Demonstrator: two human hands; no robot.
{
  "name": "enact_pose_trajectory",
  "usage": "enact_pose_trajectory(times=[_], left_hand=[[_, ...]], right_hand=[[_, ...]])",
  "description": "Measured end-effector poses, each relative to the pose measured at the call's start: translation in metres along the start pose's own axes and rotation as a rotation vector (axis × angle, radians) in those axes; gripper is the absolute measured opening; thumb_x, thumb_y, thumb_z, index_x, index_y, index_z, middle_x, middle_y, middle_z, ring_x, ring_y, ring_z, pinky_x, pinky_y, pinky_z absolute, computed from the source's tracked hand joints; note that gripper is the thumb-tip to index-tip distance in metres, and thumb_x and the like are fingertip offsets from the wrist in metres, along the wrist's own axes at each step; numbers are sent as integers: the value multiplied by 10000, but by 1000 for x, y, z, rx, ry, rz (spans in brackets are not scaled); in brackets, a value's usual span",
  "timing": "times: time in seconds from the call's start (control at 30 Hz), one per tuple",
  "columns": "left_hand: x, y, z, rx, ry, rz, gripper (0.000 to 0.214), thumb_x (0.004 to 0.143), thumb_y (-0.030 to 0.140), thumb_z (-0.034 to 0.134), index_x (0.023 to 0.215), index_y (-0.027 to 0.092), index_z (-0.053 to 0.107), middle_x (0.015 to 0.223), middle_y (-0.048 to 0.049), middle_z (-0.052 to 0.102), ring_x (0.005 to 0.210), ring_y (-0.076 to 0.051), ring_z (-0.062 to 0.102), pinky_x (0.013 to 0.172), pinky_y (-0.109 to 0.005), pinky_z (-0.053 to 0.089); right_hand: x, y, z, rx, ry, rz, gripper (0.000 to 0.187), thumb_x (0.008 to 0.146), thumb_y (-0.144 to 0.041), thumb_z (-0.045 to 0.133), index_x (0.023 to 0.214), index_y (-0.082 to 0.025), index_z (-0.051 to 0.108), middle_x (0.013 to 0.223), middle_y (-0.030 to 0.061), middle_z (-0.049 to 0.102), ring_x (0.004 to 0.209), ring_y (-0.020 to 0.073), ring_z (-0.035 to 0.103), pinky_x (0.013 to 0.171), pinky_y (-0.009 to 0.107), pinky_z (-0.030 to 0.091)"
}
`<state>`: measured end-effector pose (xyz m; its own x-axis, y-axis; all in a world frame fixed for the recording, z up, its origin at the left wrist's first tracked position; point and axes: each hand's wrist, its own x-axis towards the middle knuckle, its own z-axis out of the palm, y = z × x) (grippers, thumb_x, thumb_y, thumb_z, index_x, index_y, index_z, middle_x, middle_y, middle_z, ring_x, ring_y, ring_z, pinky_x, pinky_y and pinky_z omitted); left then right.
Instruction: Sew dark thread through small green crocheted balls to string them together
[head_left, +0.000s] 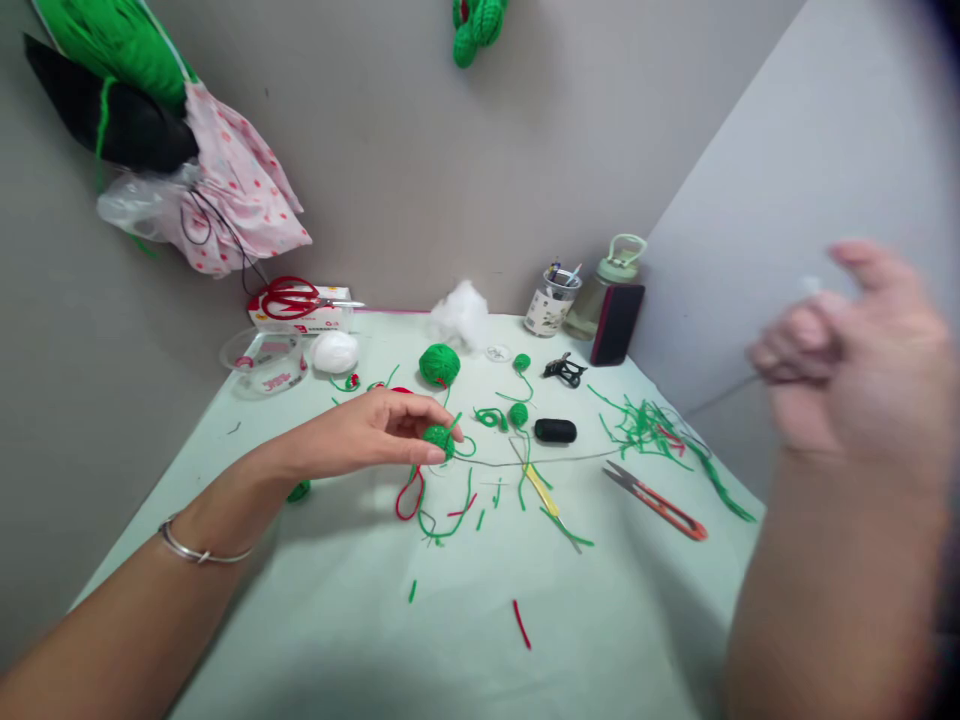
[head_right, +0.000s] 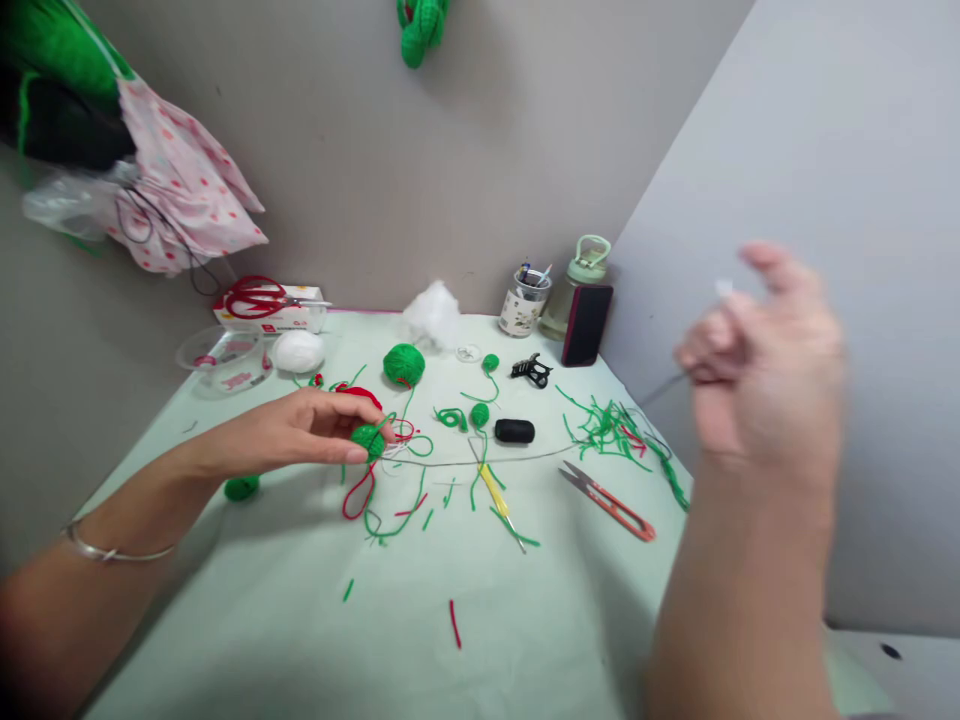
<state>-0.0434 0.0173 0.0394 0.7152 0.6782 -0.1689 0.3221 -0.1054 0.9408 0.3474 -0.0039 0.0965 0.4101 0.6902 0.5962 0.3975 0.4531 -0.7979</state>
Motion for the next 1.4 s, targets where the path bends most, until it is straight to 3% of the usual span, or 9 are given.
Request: enact_pose_trajectory(times=[0.13,0.27,0.43,0.57,0.7,0.87,0.97,1.13,1.4], left_hand=[[1,0,6,-99,-100,12,300,866,407,698,1123,253,714,1025,-36,684,931,-182,635,813,-295,487],[5,-5,8,-191,-173,62,308,866,368,709,1152,251,710,924,-12,663,805,-145,628,726,-262,479],[7,-6,11,-244,-174,53,360,805,343,775,1140,234,706,830,8,644,722,-137,615,681,-264,472],[6,-3,11,-220,-104,59,315,811,334,773,1109,250,716,954,-7,673,810,-146,621,734,-276,478],[6,-7,12,-193,-65,73,325,827,341,761,1138,264,706,1094,-23,671,893,-153,618,802,-295,489],[9,-11,14,-236,-104,43,364,828,328,753,1180,276,675,1094,-22,661,770,-120,605,723,-280,494],[9,-9,14,-199,-86,45,355,826,322,747,1172,274,686,975,0,638,753,-116,583,696,-258,470],[9,-8,13,-203,-79,104,354,812,331,752,1157,263,709,985,-13,640,844,-146,583,746,-269,471],[10,-9,14,-212,-89,95,313,817,325,755,1118,253,706,933,-1,622,826,-137,579,743,-261,469]], right_hand=[[-57,-38,73,-29,-494,-4,144,927,-216,644,1001,-221,767,712,0,556,635,106,472,569,300,333],[-101,-47,104,-141,-927,-250,223,946,-221,634,1141,-267,732,826,11,588,692,116,507,608,264,398],[-109,-37,116,-163,-868,-296,151,963,-201,578,949,-198,729,812,22,593,673,107,516,605,251,398],[-89,-16,116,-104,-633,72,149,910,-293,644,838,-171,691,720,8,582,606,107,476,534,249,357],[-78,-4,110,-143,-672,273,197,886,-354,655,858,-162,690,677,-4,553,576,104,440,501,250,326],[-90,-21,110,-123,-866,98,263,918,-241,599,1159,-212,702,807,3,584,663,108,487,579,243,392],[-98,-29,113,-120,-1027,18,273,936,-196,566,1159,-240,718,910,23,619,688,102,505,598,239,405],[-97,-26,114,-69,-898,-10,159,951,-253,603,883,-181,727,812,21,616,705,111,519,620,250,402],[-98,-28,114,-5,-958,3,82,888,-252,691,911,-202,752,814,16,623,706,111,517,623,250,405]])
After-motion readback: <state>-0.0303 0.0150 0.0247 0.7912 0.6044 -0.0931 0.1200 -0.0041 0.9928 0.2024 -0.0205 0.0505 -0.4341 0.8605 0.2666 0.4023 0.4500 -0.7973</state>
